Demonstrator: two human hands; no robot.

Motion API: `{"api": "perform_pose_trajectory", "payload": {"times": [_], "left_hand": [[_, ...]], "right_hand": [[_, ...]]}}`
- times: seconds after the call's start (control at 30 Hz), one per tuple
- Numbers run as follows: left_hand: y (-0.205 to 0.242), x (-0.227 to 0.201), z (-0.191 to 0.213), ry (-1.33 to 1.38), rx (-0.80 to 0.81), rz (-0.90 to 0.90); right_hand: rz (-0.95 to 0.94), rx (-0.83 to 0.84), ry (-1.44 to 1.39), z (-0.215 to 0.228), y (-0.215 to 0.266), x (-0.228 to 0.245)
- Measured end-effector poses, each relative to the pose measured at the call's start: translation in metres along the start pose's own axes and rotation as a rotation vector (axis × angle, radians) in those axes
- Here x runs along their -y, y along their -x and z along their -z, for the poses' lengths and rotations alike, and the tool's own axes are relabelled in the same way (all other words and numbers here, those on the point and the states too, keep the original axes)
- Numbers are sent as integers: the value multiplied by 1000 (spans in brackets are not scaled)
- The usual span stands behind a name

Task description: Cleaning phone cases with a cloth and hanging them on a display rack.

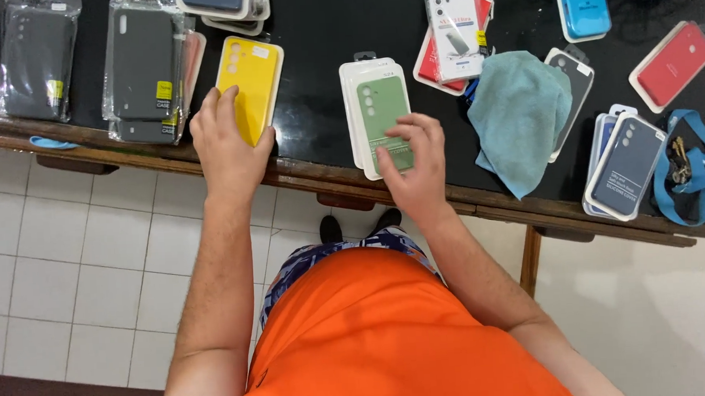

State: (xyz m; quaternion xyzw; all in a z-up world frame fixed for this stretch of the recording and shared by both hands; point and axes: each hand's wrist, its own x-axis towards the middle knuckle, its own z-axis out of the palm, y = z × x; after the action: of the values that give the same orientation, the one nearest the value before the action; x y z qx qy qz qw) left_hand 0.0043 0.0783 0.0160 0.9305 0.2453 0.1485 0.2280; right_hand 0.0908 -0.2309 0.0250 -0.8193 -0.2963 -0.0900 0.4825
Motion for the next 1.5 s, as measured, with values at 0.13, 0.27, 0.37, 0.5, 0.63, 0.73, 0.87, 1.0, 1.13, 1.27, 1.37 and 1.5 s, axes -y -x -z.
{"api": "perform_pose_trajectory", "payload": {"times": [0.13, 0.27, 0.37, 0.5, 0.63, 0.73, 0.87, 1.0, 1.13, 1.27, 1.37, 1.5], "left_hand": [[8, -12, 15, 207, -74, -59], [39, -47, 38, 432, 39, -34], [71, -68, 38, 459, -35, -119], [111, -70, 44, 512, -168, -219], [138, -56, 66, 724, -320, 3], [168, -42, 80, 899, -366, 167], [225, -47, 103, 1075, -431, 332], [285, -67, 103, 1024, -599, 468], [341, -103, 93, 941, -769, 578], [400, -144, 90, 814, -951, 650], [446, -173, 88, 754, -1067, 699], [500, -187, 88, 658, -1211, 730]], "right_hand": [[8, 37, -95, -11, 5, 13], [-214, 207, -433, -25, 4, 17], [-402, 269, -749, -26, -12, 26], [-351, 238, -1037, -31, -36, 38], [-244, 512, -1124, -53, -57, 53], [-211, 707, -1185, -79, -57, 83], [-103, 895, -1164, -112, -42, 115], [15, 1101, -1073, -116, -22, 153], [171, 1296, -1029, -101, 6, 199], [259, 1533, -1012, -97, 46, 227], [291, 1704, -1025, -88, 80, 252], [394, 1872, -1107, -88, 134, 293]]}}
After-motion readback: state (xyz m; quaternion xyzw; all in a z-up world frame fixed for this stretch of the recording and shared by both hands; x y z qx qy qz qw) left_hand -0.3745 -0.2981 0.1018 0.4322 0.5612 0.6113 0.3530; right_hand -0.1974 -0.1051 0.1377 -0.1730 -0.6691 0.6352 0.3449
